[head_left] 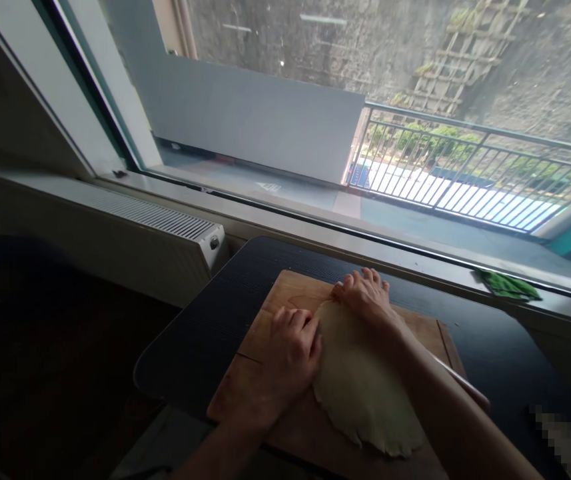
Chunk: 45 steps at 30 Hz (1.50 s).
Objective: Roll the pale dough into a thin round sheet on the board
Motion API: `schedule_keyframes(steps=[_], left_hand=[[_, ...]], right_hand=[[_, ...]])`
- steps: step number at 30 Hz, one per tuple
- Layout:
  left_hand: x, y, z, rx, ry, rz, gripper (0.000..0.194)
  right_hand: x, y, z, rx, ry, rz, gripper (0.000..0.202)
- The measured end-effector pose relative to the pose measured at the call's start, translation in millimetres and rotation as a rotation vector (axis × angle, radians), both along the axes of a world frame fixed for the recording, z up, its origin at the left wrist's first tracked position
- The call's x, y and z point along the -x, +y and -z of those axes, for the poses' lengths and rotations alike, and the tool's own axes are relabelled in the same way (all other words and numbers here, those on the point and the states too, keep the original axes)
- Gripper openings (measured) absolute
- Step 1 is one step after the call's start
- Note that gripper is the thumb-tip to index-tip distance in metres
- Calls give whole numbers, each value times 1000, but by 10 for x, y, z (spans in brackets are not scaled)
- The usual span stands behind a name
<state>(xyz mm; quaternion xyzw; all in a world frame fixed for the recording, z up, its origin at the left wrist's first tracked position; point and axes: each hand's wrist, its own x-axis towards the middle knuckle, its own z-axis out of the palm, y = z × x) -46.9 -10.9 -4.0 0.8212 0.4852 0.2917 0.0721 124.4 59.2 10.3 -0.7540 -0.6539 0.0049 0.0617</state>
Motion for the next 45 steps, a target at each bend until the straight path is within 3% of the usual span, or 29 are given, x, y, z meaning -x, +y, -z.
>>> schedule_keyframes(steps=[6, 12, 17, 22, 27, 33, 39, 45], left_hand=[[4, 0, 11, -1, -40, -12, 24], [15, -9, 4, 16, -47, 1, 26], [14, -11, 11, 2, -62, -8, 25], [18, -12, -5, 13, -55, 4, 26], [9, -5, 22, 19, -51, -12, 25], [3, -8, 24, -4, -52, -14, 25], [12, 4, 28, -15, -113, -45, 22], [-81, 264, -53, 86, -174, -142, 23]], right_hand=[[113, -140, 24, -102, -10, -149, 53], [40, 12, -42, 98, 3, 1, 50], [155, -128, -20, -66, -3, -150, 53], [37, 43, -73, 133, 8, 25, 52], [174, -127, 0, -66, 23, -136, 54], [50, 24, -59, 70, 33, 8, 51], [202, -135, 44, -120, 14, -139, 54], [-186, 123, -220, -169, -34, 19, 47]])
